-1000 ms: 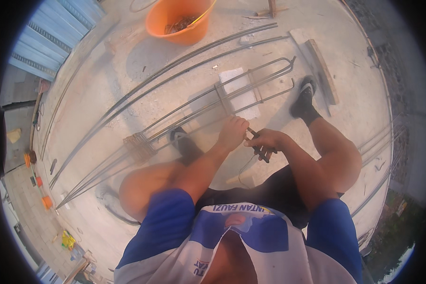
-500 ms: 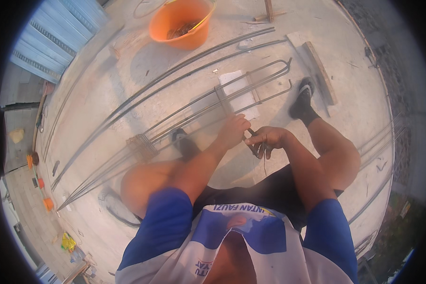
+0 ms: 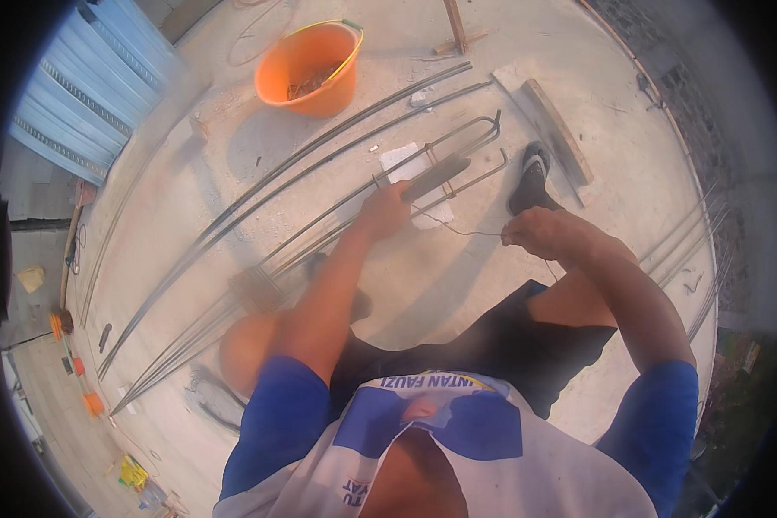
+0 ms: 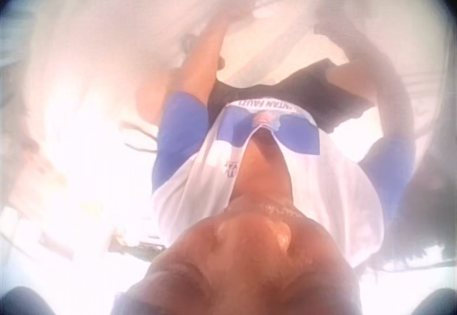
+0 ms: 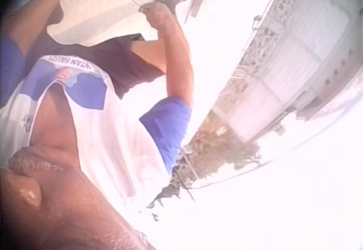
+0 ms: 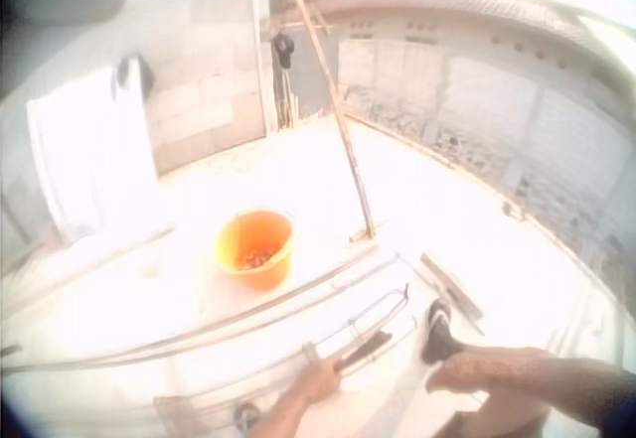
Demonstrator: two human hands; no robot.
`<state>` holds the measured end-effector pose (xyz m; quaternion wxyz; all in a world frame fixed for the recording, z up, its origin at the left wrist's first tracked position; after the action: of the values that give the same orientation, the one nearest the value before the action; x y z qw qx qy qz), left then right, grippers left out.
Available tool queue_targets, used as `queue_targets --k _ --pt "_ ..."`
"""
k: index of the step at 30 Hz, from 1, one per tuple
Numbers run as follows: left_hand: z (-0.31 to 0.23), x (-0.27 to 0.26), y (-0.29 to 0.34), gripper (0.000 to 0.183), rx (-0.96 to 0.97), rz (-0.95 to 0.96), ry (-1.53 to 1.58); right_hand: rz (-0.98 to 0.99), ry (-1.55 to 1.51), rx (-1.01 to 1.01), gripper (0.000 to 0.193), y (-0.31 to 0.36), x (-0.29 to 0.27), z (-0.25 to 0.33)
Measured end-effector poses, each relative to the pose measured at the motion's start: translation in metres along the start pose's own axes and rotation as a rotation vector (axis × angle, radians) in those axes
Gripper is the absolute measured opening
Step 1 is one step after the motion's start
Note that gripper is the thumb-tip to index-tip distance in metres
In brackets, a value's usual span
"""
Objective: The person sits on the floor and uses pliers to twist wire ties around a rebar cage, securing the intersecting steel bars. The person repeatedly picks up wire ties, wraps them around the rebar intersections, and twists them tight with pliers.
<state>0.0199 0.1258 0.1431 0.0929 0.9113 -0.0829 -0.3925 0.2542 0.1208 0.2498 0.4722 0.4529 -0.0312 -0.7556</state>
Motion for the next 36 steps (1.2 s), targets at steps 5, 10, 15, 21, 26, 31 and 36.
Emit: queue_targets --k 5,10,15,21,26,31,36 --pt "-0.002 -0.032 0.026 0.031 -0.075 0.268 -0.369 -0.469 -0.149 -0.01 0.019 0.023 -0.057 -0.004" --pt "-0.073 -0.032 0.058 0.038 0.18 0.107 -0.025 -0.575 0.564 0.201 0.02 0.014 -0.094 -0.079" --pt "-0.069 -0.041 0.053 0.026 -0.184 0.103 0.385 -0.848 0.938 0.262 0.045 0.027 -0.083 -0.04" --pt "-0.081 -0.042 0.049 0.027 -0.218 0.291 0.314 -0.741 0.804 -0.324 0.062 0.001 -0.028 0.075" --pt "-0.1 -0.008 0.068 0.041 -0.208 0.505 0.638 -0.679 0.894 -0.376 0.032 -0.021 -0.014 0.068" --pt "-0.065 0.025 0.066 0.027 -0.487 0.501 1.095 -0.51 0.818 -0.439 0.021 -0.017 0.006 0.047" --pt "-0.028 0.037 0.059 0.034 -0.509 0.432 0.832 -0.349 0.674 -0.412 0.021 -0.005 0.042 0.044"
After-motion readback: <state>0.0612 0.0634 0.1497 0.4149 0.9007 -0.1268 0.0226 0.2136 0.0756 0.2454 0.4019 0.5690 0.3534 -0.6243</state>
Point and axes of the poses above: each hand's wrist, its own y-axis away from the middle knuckle, its own x-axis out of the palm, z = x × y, the point moved 7 cm from there along -y, towards the middle knuckle, and after that the axes turned 6 degrees about -z, right-handed, at the moved point
